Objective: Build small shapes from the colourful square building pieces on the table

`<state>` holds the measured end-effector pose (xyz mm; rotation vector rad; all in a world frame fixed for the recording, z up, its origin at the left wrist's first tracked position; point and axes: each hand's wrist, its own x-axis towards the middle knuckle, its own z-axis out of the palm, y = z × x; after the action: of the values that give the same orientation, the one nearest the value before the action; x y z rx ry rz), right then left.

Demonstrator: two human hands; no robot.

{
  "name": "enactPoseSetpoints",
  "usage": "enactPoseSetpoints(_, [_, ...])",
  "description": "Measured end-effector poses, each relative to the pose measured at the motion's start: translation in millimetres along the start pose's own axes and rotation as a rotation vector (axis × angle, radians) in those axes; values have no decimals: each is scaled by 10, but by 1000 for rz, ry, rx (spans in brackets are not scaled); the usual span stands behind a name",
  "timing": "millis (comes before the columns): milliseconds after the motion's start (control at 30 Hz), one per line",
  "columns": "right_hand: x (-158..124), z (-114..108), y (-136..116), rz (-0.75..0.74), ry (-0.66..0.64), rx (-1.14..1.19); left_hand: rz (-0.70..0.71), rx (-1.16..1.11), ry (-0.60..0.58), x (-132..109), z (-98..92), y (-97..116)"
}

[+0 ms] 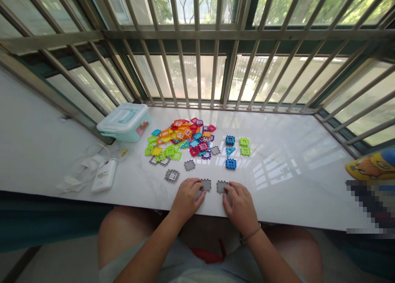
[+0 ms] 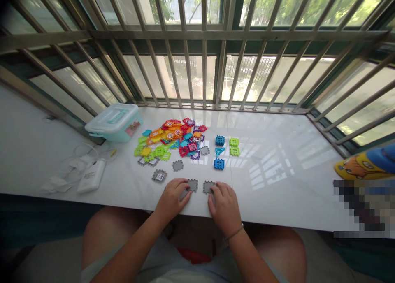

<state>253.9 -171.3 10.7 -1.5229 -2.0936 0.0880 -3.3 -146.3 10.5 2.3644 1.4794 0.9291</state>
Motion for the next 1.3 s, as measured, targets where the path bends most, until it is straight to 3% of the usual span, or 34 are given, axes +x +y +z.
enactPoseSetpoints(733, [52,-99,-23,-120,-144,-26,73,-30,-69,-24,27,-93])
enactPoseSetpoints(1300, [-36,9,-29,32,22,-4,69,-34,-58,-18,-2,-37])
